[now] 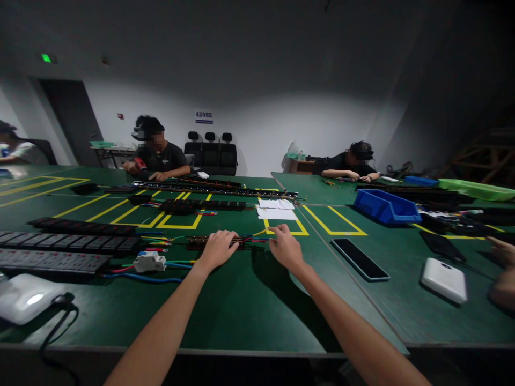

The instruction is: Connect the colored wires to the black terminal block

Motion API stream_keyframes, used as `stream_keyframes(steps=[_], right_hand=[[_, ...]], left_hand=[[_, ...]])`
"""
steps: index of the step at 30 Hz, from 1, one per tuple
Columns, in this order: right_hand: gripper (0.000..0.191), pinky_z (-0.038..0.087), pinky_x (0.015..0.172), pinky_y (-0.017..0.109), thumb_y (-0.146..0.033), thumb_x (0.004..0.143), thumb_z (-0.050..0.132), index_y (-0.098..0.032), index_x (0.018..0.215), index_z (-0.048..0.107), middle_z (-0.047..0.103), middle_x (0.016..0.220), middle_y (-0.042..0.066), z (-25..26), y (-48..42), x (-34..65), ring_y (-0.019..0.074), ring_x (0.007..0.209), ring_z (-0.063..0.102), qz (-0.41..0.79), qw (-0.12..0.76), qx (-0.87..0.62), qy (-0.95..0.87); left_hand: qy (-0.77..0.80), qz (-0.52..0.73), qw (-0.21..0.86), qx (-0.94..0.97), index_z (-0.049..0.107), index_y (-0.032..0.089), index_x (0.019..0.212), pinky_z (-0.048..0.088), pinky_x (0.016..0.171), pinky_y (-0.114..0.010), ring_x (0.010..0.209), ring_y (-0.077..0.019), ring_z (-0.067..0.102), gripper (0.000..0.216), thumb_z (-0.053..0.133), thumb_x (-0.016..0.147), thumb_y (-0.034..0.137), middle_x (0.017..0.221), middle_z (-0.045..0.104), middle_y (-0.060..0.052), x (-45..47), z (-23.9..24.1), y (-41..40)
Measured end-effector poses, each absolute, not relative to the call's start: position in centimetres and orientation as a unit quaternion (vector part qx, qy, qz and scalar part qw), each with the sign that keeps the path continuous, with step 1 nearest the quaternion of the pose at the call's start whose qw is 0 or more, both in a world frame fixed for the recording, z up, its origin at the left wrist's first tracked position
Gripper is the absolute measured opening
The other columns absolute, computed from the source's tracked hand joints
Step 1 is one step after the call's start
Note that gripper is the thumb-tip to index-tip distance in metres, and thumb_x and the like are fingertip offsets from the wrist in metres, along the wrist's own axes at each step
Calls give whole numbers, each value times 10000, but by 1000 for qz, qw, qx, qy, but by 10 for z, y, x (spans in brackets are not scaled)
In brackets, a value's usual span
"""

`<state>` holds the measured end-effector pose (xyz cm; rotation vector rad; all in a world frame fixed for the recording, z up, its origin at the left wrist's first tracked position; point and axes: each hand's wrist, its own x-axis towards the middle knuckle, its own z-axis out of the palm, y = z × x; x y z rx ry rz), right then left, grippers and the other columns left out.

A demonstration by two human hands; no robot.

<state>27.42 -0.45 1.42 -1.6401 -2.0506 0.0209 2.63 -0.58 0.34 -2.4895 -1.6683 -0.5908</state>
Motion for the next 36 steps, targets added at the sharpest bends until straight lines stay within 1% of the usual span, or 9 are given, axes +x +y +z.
stream_keyframes(steps=[5,9,11,14,17,21,25,31,36], right_hand=[[412,453,696,258,-205,946,436,-277,1289,653,569,1256,74,22,-5,281,184,943,638,-23,245,-638,-730],[450,457,748,280,-170,930,438,-313,1293,661,590,1214,82,20,-4,280,214,975,659,20,155,-643,-749],[478,461,765,294,-158,915,444,-328,1315,644,596,1203,83,19,-4,279,228,987,663,31,130,-647,-751],[429,465,758,301,-214,926,458,-340,1288,649,601,1203,67,20,-5,278,229,973,665,10,152,-655,-740],[358,464,741,294,-268,958,428,-324,1169,712,620,1186,57,23,-7,278,216,947,666,-15,179,-668,-723],[377,461,750,291,-256,968,403,-293,1039,771,666,1158,63,23,-7,279,214,943,672,-4,170,-665,-727],[366,462,771,295,-187,917,452,-285,1049,779,701,1137,72,22,-5,280,234,984,669,35,142,-649,-747],[355,455,745,262,-216,950,433,-289,982,779,711,1123,49,25,-5,281,205,947,668,4,205,-647,-734],[348,458,760,276,-201,923,455,-277,953,793,743,1058,64,21,-5,279,225,951,684,18,170,-637,-751]], left_hand=[[-543,-193,34,-817,614,253,1159,426,943,-400,1088,-238,593,285,436,995,404,1162,678,-56,26,4,-5],[-546,-186,35,-816,610,256,1179,427,956,-402,1106,-240,591,294,439,993,407,1175,672,-52,26,4,-5],[-547,-185,43,-815,610,254,1178,427,955,-405,1109,-246,590,291,443,992,404,1175,673,-55,26,4,-5],[-547,-186,45,-815,613,251,1167,428,951,-406,1103,-248,592,285,445,991,402,1168,678,-56,27,5,-6],[-545,-184,39,-817,612,253,1171,430,950,-403,1112,-246,592,295,432,996,407,1179,675,-58,27,5,-6],[-547,-185,37,-816,610,250,1174,428,956,-408,1121,-248,589,307,423,997,417,1186,674,-62,27,6,-7],[-547,-183,35,-816,612,249,1178,431,961,-409,1122,-243,589,311,421,997,415,1192,673,-57,26,6,-6],[-544,-188,35,-817,617,248,1170,433,963,-409,1110,-240,594,295,440,991,402,1185,677,-58,27,5,-7],[-547,-186,37,-815,616,253,1165,434,954,-404,1101,-240,596,294,434,993,407,1175,678,-56,28,5,-6]])
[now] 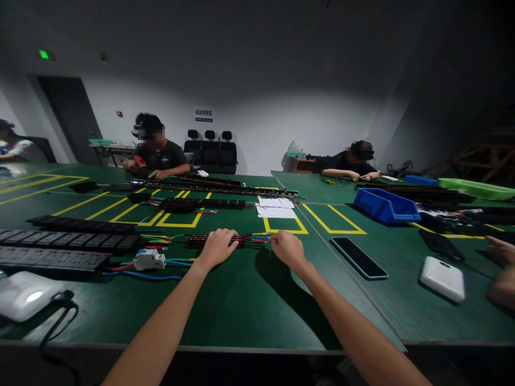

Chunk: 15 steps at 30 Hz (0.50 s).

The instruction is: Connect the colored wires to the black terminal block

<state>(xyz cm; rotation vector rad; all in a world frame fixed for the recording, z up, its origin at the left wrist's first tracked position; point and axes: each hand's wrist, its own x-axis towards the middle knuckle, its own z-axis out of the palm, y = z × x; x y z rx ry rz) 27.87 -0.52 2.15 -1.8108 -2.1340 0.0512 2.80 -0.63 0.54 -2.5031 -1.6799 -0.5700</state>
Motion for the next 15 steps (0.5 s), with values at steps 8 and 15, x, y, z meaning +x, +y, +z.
stream_keyframes(steps=[8,15], right_hand=[[333,454,725,295,-224,908,469,-294,993,783,755,1022,63,20,-3,280,250,932,695,26,159,-649,-744],[361,456,740,286,-257,898,523,-242,1242,633,649,1202,83,17,1,285,220,965,652,31,228,-623,-748]], left_hand=[[-543,-189,55,-816,619,256,1161,434,933,-405,1089,-253,596,288,449,985,409,1152,680,-64,27,4,-6],[-535,-194,49,-821,610,251,1165,429,950,-403,1108,-246,590,287,454,981,406,1175,673,-60,26,3,-6]])
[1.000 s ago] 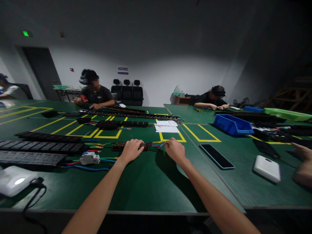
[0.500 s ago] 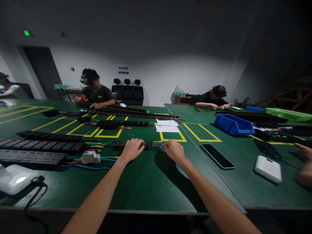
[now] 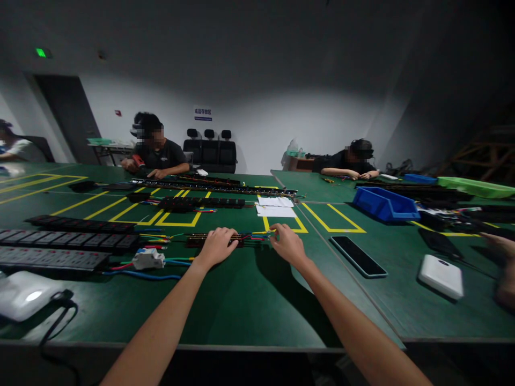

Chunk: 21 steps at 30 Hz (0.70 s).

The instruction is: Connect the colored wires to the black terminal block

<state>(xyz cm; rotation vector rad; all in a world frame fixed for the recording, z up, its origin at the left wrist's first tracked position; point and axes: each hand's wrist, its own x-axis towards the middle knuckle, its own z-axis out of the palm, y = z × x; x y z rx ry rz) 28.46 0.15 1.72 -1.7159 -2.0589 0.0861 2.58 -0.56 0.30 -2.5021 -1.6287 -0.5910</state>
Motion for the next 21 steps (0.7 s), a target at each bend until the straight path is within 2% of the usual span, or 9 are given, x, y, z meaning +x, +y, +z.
stream_keyframes(steps=[3,6,10,16,21], right_hand=[[541,456,738,273,-261,872,588,-254,1405,495,552,1325,96,12,1,285,199,978,634,39,208,-571,-794],[520,453,764,270,-290,879,622,-275,1388,512,512,1361,90,9,1,284,205,1043,615,32,181,-544,-819],[417,445,801,280,-339,924,586,-252,1330,552,553,1337,87,9,2,284,203,1037,626,28,190,-558,-807],[524,437,841,290,-357,885,627,-188,1367,509,682,1169,91,6,7,286,229,1083,617,60,191,-555,-807],[491,433,833,277,-338,894,606,-186,1353,519,717,1089,73,1,10,286,211,1034,636,84,202,-557,-801]], left_hand=[[-537,-191,51,-820,609,254,1168,424,956,-401,1107,-249,587,293,463,975,419,1175,670,-64,26,3,-5],[-538,-188,47,-820,609,254,1177,419,966,-402,1109,-251,585,308,459,974,429,1172,669,-71,26,3,-5],[-537,-190,46,-821,605,255,1188,421,959,-407,1111,-255,579,322,450,975,440,1181,664,-74,26,3,-6],[-540,-186,43,-820,600,253,1192,411,972,-405,1126,-254,573,325,449,977,443,1198,661,-75,27,4,-7],[-541,-183,49,-819,607,253,1172,410,970,-402,1119,-258,580,301,472,971,432,1173,667,-75,27,3,-6]])
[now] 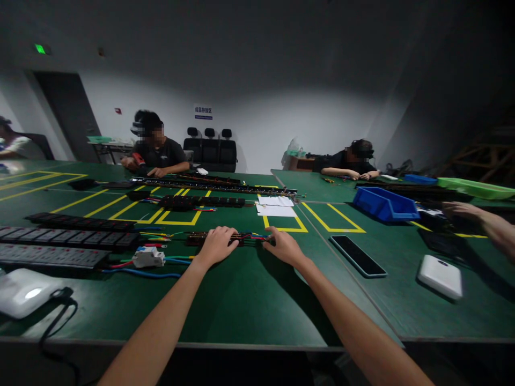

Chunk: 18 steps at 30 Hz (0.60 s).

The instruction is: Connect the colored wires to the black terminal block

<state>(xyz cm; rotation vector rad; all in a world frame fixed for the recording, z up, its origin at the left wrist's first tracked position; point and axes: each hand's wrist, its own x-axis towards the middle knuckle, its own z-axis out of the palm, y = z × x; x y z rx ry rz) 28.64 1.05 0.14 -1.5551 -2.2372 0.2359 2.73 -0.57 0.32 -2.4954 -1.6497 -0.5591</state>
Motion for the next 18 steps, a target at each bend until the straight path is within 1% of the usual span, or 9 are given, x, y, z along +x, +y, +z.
stream_keyframes(steps=[5,7,9,11,13,15,18], right_hand=[[465,425,845,278,-338,895,602,-203,1333,523,702,1137,71,6,7,286,215,1093,614,50,222,-565,-793],[473,423,840,277,-366,889,615,-206,1326,529,687,1170,78,9,5,286,216,1095,611,46,221,-566,-793],[455,423,810,277,-409,899,604,-206,1302,549,678,1175,84,11,4,286,219,1072,616,42,227,-575,-785],[392,419,760,276,-432,933,548,-201,1247,585,681,1144,82,13,5,287,216,1018,625,41,240,-592,-768],[308,408,725,272,-397,964,491,-202,1159,629,688,1094,73,12,7,288,206,968,628,42,247,-614,-748],[247,400,718,265,-308,964,471,-210,1090,659,690,1074,65,11,9,290,196,958,626,42,243,-630,-736],[250,396,728,255,-198,925,474,-220,1058,684,688,1096,59,11,10,291,192,990,620,43,232,-638,-733]], left_hand=[[-538,-187,53,-820,606,249,1176,414,966,-404,1117,-256,575,308,462,974,431,1184,662,-73,26,1,-4],[-537,-188,52,-821,605,249,1176,415,962,-404,1111,-253,577,309,455,977,432,1185,663,-70,26,1,-5],[-537,-186,51,-821,604,249,1179,415,961,-405,1111,-254,577,312,455,976,435,1185,663,-71,26,2,-5],[-538,-185,47,-821,604,249,1181,416,959,-407,1113,-257,576,316,454,976,437,1186,664,-73,26,3,-6],[-537,-185,42,-822,604,250,1185,416,962,-409,1116,-257,577,321,451,977,441,1190,663,-72,26,4,-6],[-538,-184,38,-822,604,253,1191,414,970,-411,1123,-256,576,327,448,977,447,1198,662,-71,27,4,-7],[-540,-182,36,-821,604,255,1198,412,977,-412,1134,-258,573,337,444,978,453,1205,660,-73,27,5,-7]])
